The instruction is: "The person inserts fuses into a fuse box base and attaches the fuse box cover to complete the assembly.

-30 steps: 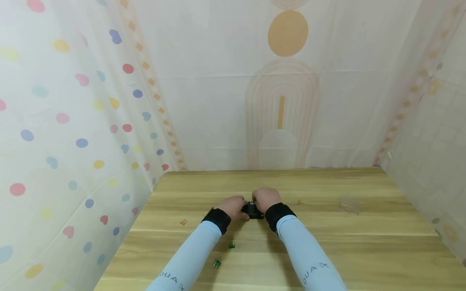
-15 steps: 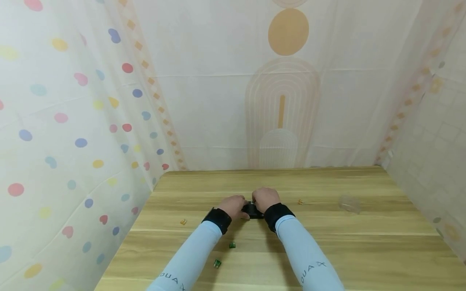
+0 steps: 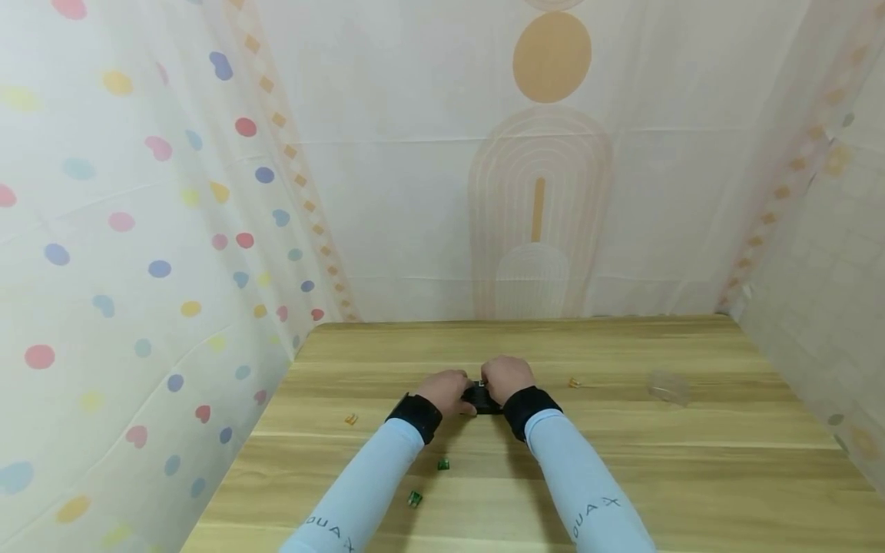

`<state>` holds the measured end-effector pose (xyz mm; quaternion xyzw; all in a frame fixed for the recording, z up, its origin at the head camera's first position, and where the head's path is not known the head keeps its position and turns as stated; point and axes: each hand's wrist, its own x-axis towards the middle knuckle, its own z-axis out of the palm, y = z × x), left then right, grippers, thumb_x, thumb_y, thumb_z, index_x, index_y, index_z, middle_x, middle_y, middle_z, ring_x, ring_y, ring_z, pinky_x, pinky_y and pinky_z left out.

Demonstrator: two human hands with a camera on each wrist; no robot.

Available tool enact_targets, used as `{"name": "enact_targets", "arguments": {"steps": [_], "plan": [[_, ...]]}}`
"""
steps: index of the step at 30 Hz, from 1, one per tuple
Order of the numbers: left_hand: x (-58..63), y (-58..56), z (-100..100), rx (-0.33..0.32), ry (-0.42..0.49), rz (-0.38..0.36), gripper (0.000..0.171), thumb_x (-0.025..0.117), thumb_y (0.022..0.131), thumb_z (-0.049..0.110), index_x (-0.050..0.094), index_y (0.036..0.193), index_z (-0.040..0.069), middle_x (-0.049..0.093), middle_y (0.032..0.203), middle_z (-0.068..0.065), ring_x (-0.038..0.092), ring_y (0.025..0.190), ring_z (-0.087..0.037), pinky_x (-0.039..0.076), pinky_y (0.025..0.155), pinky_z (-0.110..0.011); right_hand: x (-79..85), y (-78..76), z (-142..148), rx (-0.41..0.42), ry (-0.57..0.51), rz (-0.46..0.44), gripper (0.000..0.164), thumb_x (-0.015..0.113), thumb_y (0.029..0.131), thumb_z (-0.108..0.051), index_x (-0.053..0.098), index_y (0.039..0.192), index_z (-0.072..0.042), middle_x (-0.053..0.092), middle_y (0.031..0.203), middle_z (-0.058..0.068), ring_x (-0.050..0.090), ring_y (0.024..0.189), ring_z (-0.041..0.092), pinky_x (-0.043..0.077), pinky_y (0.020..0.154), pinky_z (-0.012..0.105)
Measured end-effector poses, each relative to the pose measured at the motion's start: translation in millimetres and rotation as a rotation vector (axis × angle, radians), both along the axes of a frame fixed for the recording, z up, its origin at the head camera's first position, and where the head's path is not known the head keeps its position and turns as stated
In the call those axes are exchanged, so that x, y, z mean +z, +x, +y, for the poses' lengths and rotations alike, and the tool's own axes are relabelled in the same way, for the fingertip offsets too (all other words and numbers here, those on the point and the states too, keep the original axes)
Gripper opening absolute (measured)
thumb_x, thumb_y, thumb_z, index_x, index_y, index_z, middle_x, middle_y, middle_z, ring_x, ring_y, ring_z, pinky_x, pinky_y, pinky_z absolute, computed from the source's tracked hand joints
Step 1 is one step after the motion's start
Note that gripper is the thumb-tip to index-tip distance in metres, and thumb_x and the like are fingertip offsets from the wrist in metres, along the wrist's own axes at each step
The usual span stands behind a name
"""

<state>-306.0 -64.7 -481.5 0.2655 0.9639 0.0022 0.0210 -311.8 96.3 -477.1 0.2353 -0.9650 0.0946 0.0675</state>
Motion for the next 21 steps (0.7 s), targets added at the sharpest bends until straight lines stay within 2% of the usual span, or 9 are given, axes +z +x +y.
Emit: {"name": "enact_targets", "arguments": {"steps": [4, 11, 16, 21], "plan": [[2.4, 1.5, 1.0, 0.001, -0.009, -0.007, 0.029, 0.082, 0.08, 0.042, 0.071, 0.089, 0.016, 0.065, 0.084, 0.007, 0.053, 0.069, -0.005, 0.047, 0.068, -0.022, -1.8, 1.1, 0.6, 0.003, -0.007, 0.002, 0.01, 0.075, 0.084, -0.004, 0.072, 0.077, -0.009, 0.065, 0.072, -0.001, 0.057, 0.065, 0.015, 0.051, 0.064, 0.035], [3.5, 1.0, 1.6, 0.009, -0.014, -0.009, 0.029, 0.082, 0.08, 0.042, 0.072, 0.09, 0.016, 0.065, 0.088, 0.006, 0.055, 0.073, -0.006, 0.048, 0.072, -0.022, -0.3, 2.7, 2.9, 0.054, -0.037, 0.045, 0.011, 0.074, 0.081, 0.0, 0.071, 0.073, -0.007, 0.063, 0.069, 0.001, 0.055, 0.062, 0.015, 0.05, 0.06, 0.035], [1.9, -0.6, 1.7, 0.003, -0.012, -0.005, 0.029, 0.083, 0.08, 0.041, 0.071, 0.088, 0.015, 0.065, 0.087, 0.006, 0.054, 0.072, -0.005, 0.048, 0.071, -0.022, -1.8, 0.3, 2.3, 0.025, -0.03, 0.006, 0.012, 0.073, 0.083, -0.002, 0.074, 0.074, -0.01, 0.066, 0.071, 0.0, 0.058, 0.064, 0.016, 0.052, 0.063, 0.037], [1.9, -0.4, 1.6, -0.001, -0.014, -0.004, 0.029, 0.082, 0.08, 0.041, 0.072, 0.088, 0.015, 0.066, 0.088, 0.006, 0.056, 0.074, -0.006, 0.048, 0.072, -0.022, -1.7, -1.3, 1.8, 0.023, -0.003, 0.015, 0.011, 0.075, 0.083, -0.004, 0.074, 0.075, -0.012, 0.067, 0.072, -0.002, 0.059, 0.065, 0.015, 0.052, 0.063, 0.035]]}}
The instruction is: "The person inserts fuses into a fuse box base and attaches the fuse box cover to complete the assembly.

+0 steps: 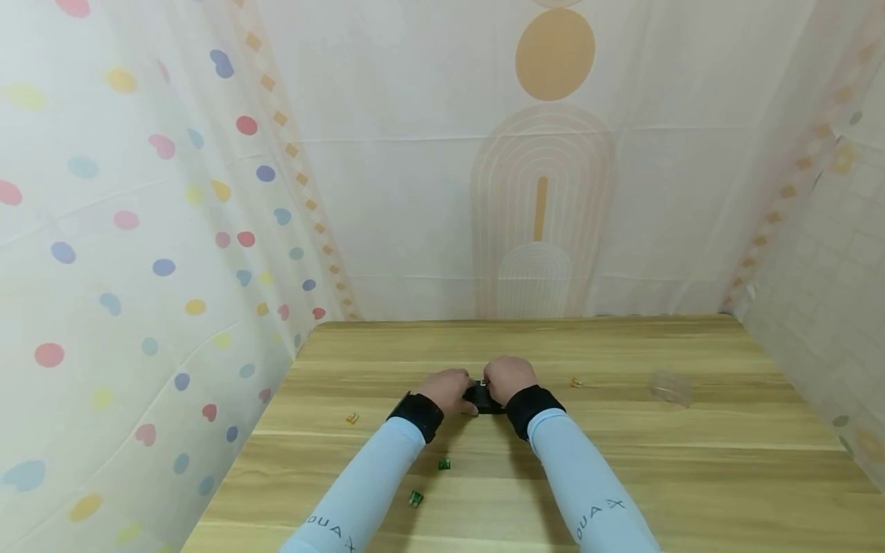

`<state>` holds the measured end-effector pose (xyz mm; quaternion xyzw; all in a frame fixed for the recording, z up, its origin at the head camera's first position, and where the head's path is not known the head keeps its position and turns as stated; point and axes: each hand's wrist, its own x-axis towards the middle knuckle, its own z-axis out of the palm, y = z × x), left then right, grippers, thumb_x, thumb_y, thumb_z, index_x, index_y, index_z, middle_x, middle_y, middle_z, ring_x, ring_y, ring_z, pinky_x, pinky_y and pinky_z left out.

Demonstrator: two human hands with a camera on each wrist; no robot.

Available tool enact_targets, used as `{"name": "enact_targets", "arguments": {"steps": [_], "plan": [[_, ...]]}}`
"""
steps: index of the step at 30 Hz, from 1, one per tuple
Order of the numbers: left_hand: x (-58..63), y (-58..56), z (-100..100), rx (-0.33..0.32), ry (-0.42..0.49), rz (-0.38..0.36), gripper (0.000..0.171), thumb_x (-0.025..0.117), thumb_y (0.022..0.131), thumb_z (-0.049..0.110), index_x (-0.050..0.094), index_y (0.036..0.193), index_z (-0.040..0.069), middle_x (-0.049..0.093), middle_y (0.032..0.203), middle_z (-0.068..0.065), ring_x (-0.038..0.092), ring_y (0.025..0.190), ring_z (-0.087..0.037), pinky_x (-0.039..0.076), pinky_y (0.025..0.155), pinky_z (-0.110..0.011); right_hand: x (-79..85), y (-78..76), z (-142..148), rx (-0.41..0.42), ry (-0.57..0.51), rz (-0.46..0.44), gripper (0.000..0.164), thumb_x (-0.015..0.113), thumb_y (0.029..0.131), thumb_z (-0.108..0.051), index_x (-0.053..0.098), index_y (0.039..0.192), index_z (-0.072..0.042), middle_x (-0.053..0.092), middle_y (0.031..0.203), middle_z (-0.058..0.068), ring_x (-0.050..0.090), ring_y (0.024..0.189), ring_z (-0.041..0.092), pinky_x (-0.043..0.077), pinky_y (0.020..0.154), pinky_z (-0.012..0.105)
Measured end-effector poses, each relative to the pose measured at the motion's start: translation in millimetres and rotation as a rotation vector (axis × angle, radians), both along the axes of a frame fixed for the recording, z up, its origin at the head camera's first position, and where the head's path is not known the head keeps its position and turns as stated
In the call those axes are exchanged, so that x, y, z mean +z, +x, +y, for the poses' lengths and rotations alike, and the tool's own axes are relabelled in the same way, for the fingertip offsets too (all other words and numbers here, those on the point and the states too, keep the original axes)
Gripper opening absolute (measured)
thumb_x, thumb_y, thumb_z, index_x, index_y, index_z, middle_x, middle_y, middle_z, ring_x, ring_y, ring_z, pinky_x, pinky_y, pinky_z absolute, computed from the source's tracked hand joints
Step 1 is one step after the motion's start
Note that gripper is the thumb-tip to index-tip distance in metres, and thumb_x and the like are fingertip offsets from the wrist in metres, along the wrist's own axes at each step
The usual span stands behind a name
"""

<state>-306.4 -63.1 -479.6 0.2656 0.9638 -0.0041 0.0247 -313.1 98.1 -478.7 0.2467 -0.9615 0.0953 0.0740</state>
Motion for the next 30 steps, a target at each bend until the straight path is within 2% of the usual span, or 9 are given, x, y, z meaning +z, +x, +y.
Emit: {"name": "enact_targets", "arguments": {"steps": [10, 20, 30], "plan": [[1.7, 0.4, 0.7, -0.011, -0.005, 0.006, 0.03, 0.083, 0.08, 0.041, 0.074, 0.092, 0.015, 0.066, 0.089, 0.005, 0.059, 0.077, -0.007, 0.05, 0.075, -0.023, 2.6, 1.0, 0.2, 0.013, -0.001, -0.014, 0.011, 0.075, 0.084, -0.004, 0.076, 0.076, -0.011, 0.068, 0.073, -0.002, 0.06, 0.067, 0.015, 0.053, 0.066, 0.035], [3.5, -1.3, 2.9, 0.028, 0.042, -0.036, 0.026, 0.086, 0.077, 0.036, 0.072, 0.083, 0.015, 0.067, 0.081, 0.006, 0.056, 0.068, -0.006, 0.049, 0.07, -0.024, -3.0, -3.3, 1.0, 0.02, -0.011, -0.016, 0.014, 0.074, 0.084, -0.002, 0.075, 0.074, -0.011, 0.067, 0.072, -0.002, 0.061, 0.07, 0.016, 0.053, 0.069, 0.033], [2.2, -3.5, 5.4, 0.038, 0.038, -0.035, 0.026, 0.088, 0.076, 0.034, 0.072, 0.082, 0.015, 0.067, 0.082, 0.005, 0.058, 0.071, -0.007, 0.05, 0.072, -0.024, -3.0, -3.9, -0.3, 0.022, -0.024, -0.023, 0.015, 0.074, 0.083, 0.0, 0.075, 0.071, -0.01, 0.067, 0.072, -0.002, 0.061, 0.07, 0.017, 0.053, 0.071, 0.034]]}}
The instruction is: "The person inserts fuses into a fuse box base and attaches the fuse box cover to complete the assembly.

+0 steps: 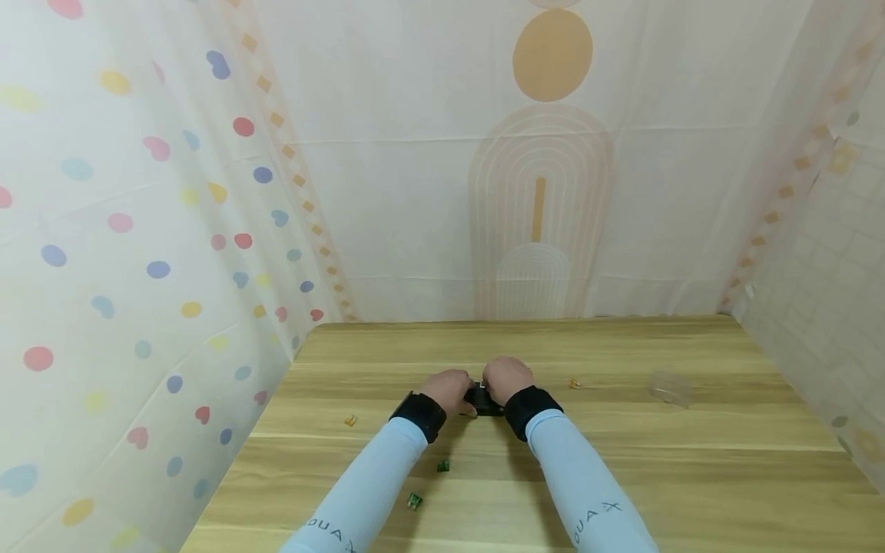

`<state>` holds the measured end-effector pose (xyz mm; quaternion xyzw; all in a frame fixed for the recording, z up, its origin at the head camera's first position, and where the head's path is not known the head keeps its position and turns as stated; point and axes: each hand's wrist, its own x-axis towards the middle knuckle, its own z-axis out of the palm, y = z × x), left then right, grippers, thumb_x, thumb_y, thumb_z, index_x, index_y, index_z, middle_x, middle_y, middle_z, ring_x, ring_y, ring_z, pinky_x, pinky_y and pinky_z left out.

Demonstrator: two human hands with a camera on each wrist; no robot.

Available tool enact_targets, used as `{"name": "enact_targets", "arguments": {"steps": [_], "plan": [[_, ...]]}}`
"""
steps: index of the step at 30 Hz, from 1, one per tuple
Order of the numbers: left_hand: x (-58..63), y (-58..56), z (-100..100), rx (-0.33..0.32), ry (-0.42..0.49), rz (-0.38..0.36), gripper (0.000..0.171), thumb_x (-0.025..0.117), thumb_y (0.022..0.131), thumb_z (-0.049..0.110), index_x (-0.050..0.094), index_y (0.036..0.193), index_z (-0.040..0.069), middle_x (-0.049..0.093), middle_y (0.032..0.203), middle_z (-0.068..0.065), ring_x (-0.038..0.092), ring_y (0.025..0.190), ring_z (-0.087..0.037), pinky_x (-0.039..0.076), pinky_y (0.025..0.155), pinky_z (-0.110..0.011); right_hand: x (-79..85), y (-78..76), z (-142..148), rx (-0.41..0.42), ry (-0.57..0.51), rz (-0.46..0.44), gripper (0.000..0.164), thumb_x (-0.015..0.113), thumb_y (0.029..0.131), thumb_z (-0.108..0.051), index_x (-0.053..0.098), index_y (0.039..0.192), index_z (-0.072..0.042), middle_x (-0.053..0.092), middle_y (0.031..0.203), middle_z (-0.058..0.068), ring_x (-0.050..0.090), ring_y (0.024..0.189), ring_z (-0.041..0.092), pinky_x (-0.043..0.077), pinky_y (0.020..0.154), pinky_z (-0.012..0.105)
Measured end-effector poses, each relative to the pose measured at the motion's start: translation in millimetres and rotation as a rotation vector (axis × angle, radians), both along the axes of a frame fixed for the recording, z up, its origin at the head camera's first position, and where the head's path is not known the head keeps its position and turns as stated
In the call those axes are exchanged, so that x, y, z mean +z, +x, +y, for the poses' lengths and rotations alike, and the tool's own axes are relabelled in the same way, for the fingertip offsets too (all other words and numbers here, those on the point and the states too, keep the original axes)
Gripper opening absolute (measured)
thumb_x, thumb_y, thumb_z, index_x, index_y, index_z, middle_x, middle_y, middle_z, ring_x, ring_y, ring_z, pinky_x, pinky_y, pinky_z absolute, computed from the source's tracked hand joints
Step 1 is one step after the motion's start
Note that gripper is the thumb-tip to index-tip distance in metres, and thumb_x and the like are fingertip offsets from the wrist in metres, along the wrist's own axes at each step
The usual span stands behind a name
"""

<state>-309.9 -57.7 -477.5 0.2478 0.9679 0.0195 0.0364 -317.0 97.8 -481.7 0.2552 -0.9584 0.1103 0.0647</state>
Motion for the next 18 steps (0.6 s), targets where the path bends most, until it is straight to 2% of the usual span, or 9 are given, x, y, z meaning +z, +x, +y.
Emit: {"name": "enact_targets", "arguments": {"steps": [6, 12, 18], "plan": [[-1.0, -2.0, 0.6, 0.004, 0.005, -0.01, 0.027, 0.088, 0.075, 0.035, 0.071, 0.08, 0.015, 0.067, 0.081, 0.006, 0.056, 0.071, -0.007, 0.05, 0.072, -0.024, -3.7, -0.8, 2.0, 0.027, -0.004, 0.043, 0.016, 0.074, 0.081, 0.001, 0.075, 0.07, -0.01, 0.066, 0.069, -0.002, 0.061, 0.068, 0.016, 0.053, 0.068, 0.033], [-1.4, -2.7, 1.3, 0.008, 0.013, -0.022, 0.026, 0.088, 0.075, 0.034, 0.069, 0.077, 0.016, 0.065, 0.079, 0.007, 0.054, 0.07, -0.006, 0.048, 0.071, -0.023, -4.9, -0.1, 2.1, 0.056, 0.008, 0.091, 0.023, 0.073, 0.079, 0.004, 0.07, 0.062, -0.012, 0.062, 0.062, -0.004, 0.055, 0.06, 0.013, 0.051, 0.062, 0.032], [0.8, -1.4, 1.7, 0.015, 0.021, -0.032, 0.027, 0.088, 0.076, 0.033, 0.067, 0.076, 0.015, 0.063, 0.075, 0.007, 0.052, 0.067, -0.006, 0.046, 0.067, -0.023, 0.7, 4.9, 1.1, 0.053, 0.011, 0.087, 0.031, 0.073, 0.078, 0.005, 0.064, 0.057, -0.015, 0.056, 0.056, -0.006, 0.047, 0.055, 0.011, 0.048, 0.056, 0.031]]}}
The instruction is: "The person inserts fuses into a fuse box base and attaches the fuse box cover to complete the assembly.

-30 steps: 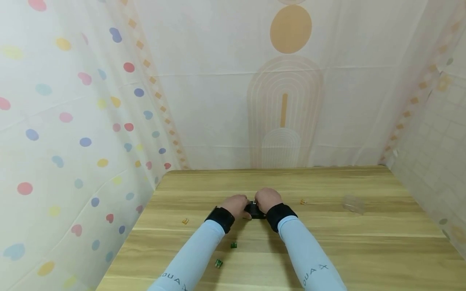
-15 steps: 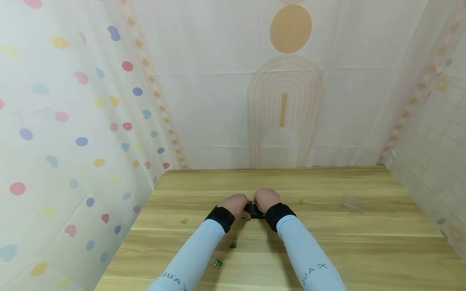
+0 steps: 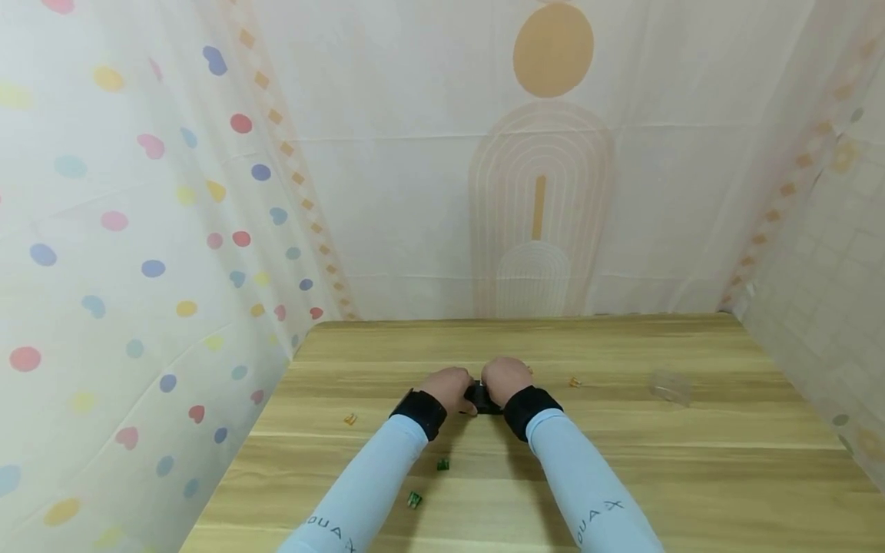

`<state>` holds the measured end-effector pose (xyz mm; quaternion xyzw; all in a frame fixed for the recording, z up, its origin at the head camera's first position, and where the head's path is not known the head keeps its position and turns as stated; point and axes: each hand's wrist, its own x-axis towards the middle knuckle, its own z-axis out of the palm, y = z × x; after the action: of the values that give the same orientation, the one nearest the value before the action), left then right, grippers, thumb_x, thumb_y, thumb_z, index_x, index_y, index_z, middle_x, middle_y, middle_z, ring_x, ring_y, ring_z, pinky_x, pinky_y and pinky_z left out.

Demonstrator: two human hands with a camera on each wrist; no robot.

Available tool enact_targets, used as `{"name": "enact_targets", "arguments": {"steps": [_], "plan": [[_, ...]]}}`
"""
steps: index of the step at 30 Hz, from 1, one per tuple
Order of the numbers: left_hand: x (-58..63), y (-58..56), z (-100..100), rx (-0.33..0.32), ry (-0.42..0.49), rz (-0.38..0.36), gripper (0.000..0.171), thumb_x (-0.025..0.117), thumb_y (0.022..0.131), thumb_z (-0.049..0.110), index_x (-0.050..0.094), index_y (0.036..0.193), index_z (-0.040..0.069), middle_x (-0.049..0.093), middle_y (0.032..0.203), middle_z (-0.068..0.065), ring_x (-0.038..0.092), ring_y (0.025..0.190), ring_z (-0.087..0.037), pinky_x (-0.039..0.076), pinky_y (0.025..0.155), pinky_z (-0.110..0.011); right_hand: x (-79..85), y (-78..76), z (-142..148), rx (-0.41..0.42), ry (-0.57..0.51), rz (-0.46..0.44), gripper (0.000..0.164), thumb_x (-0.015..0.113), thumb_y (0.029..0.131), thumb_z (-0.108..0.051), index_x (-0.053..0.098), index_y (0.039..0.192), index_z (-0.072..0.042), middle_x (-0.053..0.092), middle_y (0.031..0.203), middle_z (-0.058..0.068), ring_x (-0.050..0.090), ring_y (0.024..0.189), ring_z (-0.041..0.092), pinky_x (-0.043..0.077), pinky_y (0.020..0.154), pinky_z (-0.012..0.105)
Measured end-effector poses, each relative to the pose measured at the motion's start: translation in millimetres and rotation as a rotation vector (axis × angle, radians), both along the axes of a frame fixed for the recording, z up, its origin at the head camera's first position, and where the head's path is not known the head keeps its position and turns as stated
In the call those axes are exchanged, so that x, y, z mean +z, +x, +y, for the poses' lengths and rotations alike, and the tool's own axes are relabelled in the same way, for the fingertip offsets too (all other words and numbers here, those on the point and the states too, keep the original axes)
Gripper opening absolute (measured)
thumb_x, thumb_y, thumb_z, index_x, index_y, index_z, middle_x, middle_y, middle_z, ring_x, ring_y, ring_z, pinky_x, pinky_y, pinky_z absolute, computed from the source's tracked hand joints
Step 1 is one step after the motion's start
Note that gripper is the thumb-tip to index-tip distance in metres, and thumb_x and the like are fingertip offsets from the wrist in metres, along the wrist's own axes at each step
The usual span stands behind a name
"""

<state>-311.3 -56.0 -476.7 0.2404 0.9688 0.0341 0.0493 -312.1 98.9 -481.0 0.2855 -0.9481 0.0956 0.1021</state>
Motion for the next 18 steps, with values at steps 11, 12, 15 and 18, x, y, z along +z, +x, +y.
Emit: {"name": "enact_targets", "arguments": {"steps": [11, 12, 15, 18], "plan": [[-1.2, -1.2, 0.3, -0.006, 0.013, -0.01, 0.027, 0.088, 0.076, 0.032, 0.066, 0.073, 0.016, 0.062, 0.072, 0.007, 0.051, 0.064, -0.007, 0.045, 0.065, -0.022, -3.3, 1.5, 1.5, -0.036, -0.001, -0.025, 0.031, 0.072, 0.08, 0.005, 0.063, 0.058, -0.015, 0.054, 0.06, -0.006, 0.044, 0.057, 0.011, 0.046, 0.057, 0.031], [-1.5, -1.3, 0.3, -0.008, 0.012, -0.005, 0.028, 0.088, 0.076, 0.032, 0.066, 0.073, 0.016, 0.062, 0.072, 0.007, 0.051, 0.065, -0.007, 0.045, 0.065, -0.022, -3.8, 1.7, 1.5, -0.036, 0.001, -0.026, 0.031, 0.072, 0.08, 0.005, 0.063, 0.059, -0.015, 0.054, 0.06, -0.005, 0.044, 0.058, 0.011, 0.046, 0.058, 0.031], [-1.1, -0.8, 0.3, -0.005, 0.014, 0.0, 0.028, 0.089, 0.075, 0.032, 0.065, 0.073, 0.016, 0.062, 0.072, 0.007, 0.052, 0.064, -0.007, 0.046, 0.065, -0.023, -4.7, 2.3, 1.3, -0.038, 0.009, -0.021, 0.031, 0.072, 0.08, 0.004, 0.062, 0.058, -0.015, 0.054, 0.06, -0.005, 0.044, 0.057, 0.011, 0.047, 0.058, 0.031], [-1.0, -0.7, 0.7, -0.002, 0.019, -0.004, 0.029, 0.089, 0.075, 0.031, 0.065, 0.073, 0.015, 0.062, 0.072, 0.007, 0.051, 0.064, -0.007, 0.046, 0.065, -0.023, -6.4, 1.3, 0.3, -0.044, 0.026, -0.01, 0.032, 0.072, 0.08, 0.004, 0.061, 0.058, -0.015, 0.054, 0.06, -0.005, 0.046, 0.057, 0.011, 0.047, 0.057, 0.031]]}}
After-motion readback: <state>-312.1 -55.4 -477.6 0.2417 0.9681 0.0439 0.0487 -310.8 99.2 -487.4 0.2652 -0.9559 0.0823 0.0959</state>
